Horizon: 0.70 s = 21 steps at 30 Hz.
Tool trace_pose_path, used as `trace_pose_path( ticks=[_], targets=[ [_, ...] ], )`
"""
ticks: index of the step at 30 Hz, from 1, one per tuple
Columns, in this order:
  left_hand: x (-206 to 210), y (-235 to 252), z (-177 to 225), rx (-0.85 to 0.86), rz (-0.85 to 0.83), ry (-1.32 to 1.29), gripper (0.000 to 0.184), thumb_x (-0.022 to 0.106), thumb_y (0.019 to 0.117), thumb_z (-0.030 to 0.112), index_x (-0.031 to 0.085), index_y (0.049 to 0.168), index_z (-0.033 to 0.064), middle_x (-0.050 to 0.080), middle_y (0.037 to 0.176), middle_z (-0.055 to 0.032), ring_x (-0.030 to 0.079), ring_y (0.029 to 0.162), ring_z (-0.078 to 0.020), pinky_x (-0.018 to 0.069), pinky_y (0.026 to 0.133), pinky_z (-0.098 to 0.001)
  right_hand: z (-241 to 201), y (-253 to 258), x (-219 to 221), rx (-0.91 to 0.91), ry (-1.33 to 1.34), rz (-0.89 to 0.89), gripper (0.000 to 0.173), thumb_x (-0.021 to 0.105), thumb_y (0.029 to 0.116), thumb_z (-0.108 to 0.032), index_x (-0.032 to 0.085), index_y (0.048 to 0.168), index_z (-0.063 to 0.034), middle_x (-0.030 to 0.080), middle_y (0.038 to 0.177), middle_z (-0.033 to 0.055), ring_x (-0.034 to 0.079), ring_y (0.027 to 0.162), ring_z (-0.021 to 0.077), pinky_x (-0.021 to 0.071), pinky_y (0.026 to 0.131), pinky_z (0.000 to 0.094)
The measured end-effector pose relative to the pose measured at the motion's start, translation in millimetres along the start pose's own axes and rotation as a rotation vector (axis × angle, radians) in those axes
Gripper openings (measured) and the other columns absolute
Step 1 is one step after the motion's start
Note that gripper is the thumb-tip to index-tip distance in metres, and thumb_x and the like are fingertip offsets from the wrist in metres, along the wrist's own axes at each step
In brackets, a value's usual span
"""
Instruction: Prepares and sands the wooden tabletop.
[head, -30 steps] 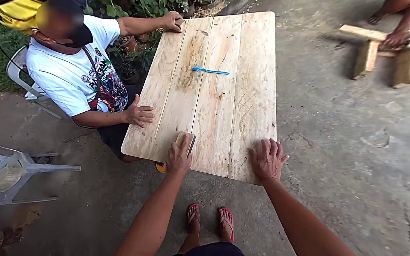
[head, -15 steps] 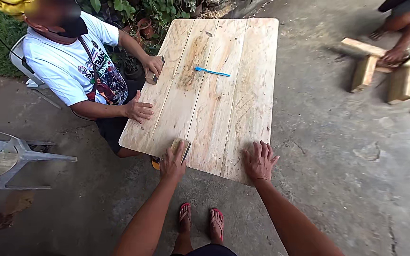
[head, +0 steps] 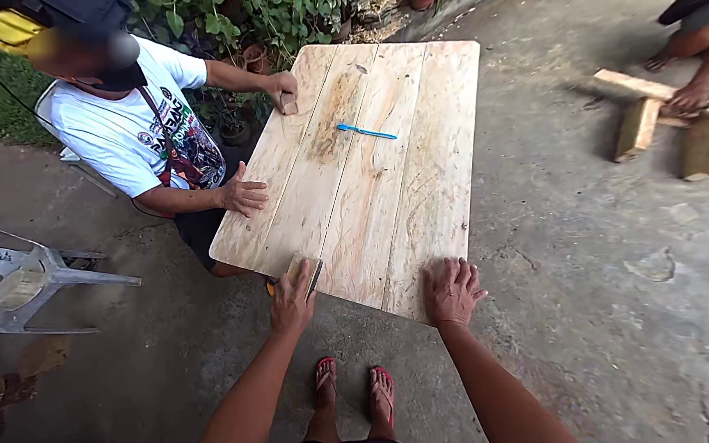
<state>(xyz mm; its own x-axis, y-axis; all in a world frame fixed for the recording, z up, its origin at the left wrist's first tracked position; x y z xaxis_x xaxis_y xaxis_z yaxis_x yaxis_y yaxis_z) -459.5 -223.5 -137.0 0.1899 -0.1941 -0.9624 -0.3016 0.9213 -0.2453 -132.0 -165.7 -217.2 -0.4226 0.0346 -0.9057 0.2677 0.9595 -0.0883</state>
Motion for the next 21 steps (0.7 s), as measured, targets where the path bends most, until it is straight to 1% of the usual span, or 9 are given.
trace_pose_path(
  ticks=[2, 5, 7, 9, 12, 14, 16, 18, 21],
  targets=[
    [-7, -2, 0, -0.016, -0.034, 0.020, 0.073, 0.065, 0.0977, 0.037, 0.032, 0.163, 0.0304, 0.043, 0.149, -0.0350, 0.057, 0.125, -0.0500, 0.0525, 0.095, -0.0567, -5, 3, 3, -0.043, -0.004, -0.017, 0.058, 0.048, 0.1056, -0.045, 0.049, 0.153, -0.0113, 0.037, 0.163, 0.0230, 0.025, 0.153, 0.0508, 0.0202, 0.110, 0.0821],
    [-21, 50, 32, -0.087, -0.128, 0.044, 0.072, 0.059, 0.1010, 0.038, 0.025, 0.164, 0.0353, 0.036, 0.157, -0.0308, 0.054, 0.130, -0.0465, 0.0504, 0.099, -0.0553, -4, 4, 4, -0.052, -0.001, -0.030, 0.058, 0.046, 0.1056, -0.046, 0.049, 0.153, -0.0126, 0.036, 0.163, 0.0227, 0.024, 0.153, 0.0502, 0.0211, 0.110, 0.0813],
    [-25, 84, 48, -0.135, -0.129, 0.059, 0.076, 0.059, 0.1019, 0.039, 0.017, 0.164, 0.0407, 0.034, 0.157, -0.0294, 0.054, 0.129, -0.0446, 0.0508, 0.097, -0.0544, -2, 4, 6, -0.051, 0.008, 0.006, 0.059, 0.047, 0.1046, -0.048, 0.051, 0.151, -0.0119, 0.038, 0.162, 0.0227, 0.026, 0.152, 0.0506, 0.0220, 0.110, 0.0808],
    [-18, 86, 43, -0.115, -0.103, 0.077, 0.079, 0.061, 0.1012, 0.041, 0.014, 0.164, 0.0437, 0.035, 0.156, -0.0292, 0.055, 0.127, -0.0444, 0.0521, 0.094, -0.0535, 0, 5, 5, -0.046, 0.013, 0.019, 0.060, 0.048, 0.1044, -0.048, 0.051, 0.151, -0.0105, 0.038, 0.162, 0.0235, 0.026, 0.152, 0.0511, 0.0213, 0.111, 0.0804],
    [-3, 30, 5, -0.023, -0.018, 0.055, 0.076, 0.066, 0.0970, 0.040, 0.030, 0.163, 0.0330, 0.045, 0.149, -0.0338, 0.059, 0.122, -0.0490, 0.0530, 0.094, -0.0561, 0, 4, 6, -0.048, 0.010, 0.007, 0.060, 0.047, 0.1046, -0.048, 0.050, 0.152, -0.0112, 0.037, 0.162, 0.0231, 0.026, 0.153, 0.0498, 0.0205, 0.111, 0.0800],
    [-6, 6, -6, 0.003, 0.004, 0.041, 0.075, 0.068, 0.0955, 0.038, 0.035, 0.162, 0.0262, 0.047, 0.145, -0.0361, 0.059, 0.120, -0.0514, 0.0529, 0.094, -0.0566, -5, 5, 5, -0.065, 0.024, 0.012, 0.059, 0.046, 0.1049, -0.046, 0.051, 0.151, -0.0103, 0.038, 0.161, 0.0241, 0.026, 0.152, 0.0515, 0.0201, 0.111, 0.0807],
    [-13, 19, 5, -0.038, -0.081, 0.052, 0.074, 0.064, 0.0985, 0.038, 0.030, 0.163, 0.0289, 0.042, 0.150, -0.0340, 0.056, 0.125, -0.0494, 0.0521, 0.096, -0.0553, -5, 5, 4, -0.067, 0.027, 0.010, 0.059, 0.046, 0.1048, -0.047, 0.051, 0.151, -0.0110, 0.039, 0.161, 0.0237, 0.027, 0.151, 0.0521, 0.0200, 0.111, 0.0807],
    [-22, 54, 24, -0.087, -0.131, 0.054, 0.073, 0.060, 0.1006, 0.039, 0.025, 0.164, 0.0340, 0.038, 0.155, -0.0314, 0.054, 0.130, -0.0464, 0.0510, 0.098, -0.0541, -4, 5, 5, -0.065, 0.022, 0.008, 0.059, 0.046, 0.1048, -0.047, 0.051, 0.151, -0.0115, 0.039, 0.161, 0.0233, 0.026, 0.152, 0.0515, 0.0194, 0.112, 0.0805],
    [-25, 90, 37, -0.111, -0.123, 0.065, 0.079, 0.063, 0.1007, 0.040, 0.016, 0.164, 0.0423, 0.038, 0.153, -0.0297, 0.056, 0.125, -0.0445, 0.0530, 0.093, -0.0543, -3, 5, 5, -0.051, 0.014, 0.017, 0.060, 0.046, 0.1041, -0.049, 0.051, 0.151, -0.0114, 0.039, 0.161, 0.0225, 0.027, 0.152, 0.0503, 0.0203, 0.112, 0.0799]
  ],
)
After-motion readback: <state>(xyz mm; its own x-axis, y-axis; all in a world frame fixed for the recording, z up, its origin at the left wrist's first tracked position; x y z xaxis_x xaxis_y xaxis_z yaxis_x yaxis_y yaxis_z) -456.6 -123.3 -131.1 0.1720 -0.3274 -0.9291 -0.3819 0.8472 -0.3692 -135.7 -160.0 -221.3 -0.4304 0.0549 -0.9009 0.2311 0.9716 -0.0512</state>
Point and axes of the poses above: each hand's wrist, its own y-axis towards the middle knuckle, its own x-axis out of the palm, z = x × y, the point moved 5 cm from there along y, towards the middle knuckle
